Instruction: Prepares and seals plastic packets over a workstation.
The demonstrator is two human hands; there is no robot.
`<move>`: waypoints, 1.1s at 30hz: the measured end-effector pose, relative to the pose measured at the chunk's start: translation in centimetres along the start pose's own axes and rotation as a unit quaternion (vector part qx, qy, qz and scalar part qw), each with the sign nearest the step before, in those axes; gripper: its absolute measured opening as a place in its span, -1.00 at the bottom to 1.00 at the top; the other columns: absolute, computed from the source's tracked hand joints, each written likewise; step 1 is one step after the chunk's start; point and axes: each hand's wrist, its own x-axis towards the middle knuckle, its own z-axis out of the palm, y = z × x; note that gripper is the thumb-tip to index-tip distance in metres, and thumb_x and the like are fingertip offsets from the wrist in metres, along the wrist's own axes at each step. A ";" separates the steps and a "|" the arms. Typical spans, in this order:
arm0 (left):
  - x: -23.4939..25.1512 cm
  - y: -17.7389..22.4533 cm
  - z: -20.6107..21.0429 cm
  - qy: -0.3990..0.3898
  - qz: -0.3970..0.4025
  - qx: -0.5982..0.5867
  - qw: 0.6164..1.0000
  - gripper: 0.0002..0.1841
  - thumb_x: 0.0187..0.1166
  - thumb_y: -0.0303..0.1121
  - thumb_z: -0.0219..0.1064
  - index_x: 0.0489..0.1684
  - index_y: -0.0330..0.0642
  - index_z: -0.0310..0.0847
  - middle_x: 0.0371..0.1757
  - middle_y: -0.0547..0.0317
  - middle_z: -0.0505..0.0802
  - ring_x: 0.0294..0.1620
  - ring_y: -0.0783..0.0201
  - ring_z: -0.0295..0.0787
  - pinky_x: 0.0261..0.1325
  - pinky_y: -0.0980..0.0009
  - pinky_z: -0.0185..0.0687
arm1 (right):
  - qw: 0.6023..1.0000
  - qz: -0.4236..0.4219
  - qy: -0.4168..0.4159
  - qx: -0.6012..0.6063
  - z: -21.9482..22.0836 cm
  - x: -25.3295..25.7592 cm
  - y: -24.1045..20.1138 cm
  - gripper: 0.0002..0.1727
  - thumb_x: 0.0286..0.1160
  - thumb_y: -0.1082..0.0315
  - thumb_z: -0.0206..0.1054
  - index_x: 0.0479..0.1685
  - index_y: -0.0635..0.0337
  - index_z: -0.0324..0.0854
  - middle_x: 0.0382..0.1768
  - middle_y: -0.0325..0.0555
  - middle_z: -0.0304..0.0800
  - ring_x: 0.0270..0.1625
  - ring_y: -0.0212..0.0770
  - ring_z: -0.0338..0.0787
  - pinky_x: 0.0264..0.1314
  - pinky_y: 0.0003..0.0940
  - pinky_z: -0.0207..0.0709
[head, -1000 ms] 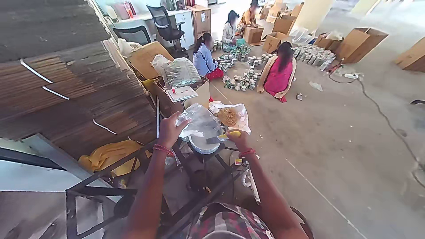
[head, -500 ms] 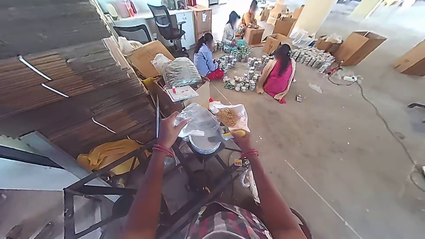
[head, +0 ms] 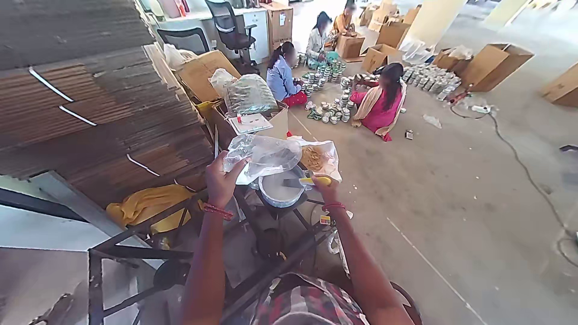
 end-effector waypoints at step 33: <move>-2.7 1.9 -2.3 0.147 -0.008 -0.123 0.981 -0.57 0.48 -0.41 0.53 0.26 -0.36 0.56 0.08 0.25 0.85 0.15 0.54 0.80 0.33 0.42 0.74 | 0.998 -0.024 -0.023 -0.045 0.4 0.7 -1.8 -0.77 0.54 0.32 0.48 -0.01 0.31 0.79 -0.24 0.00 0.89 -0.30 -0.26 0.88 -0.12 -0.29 0.82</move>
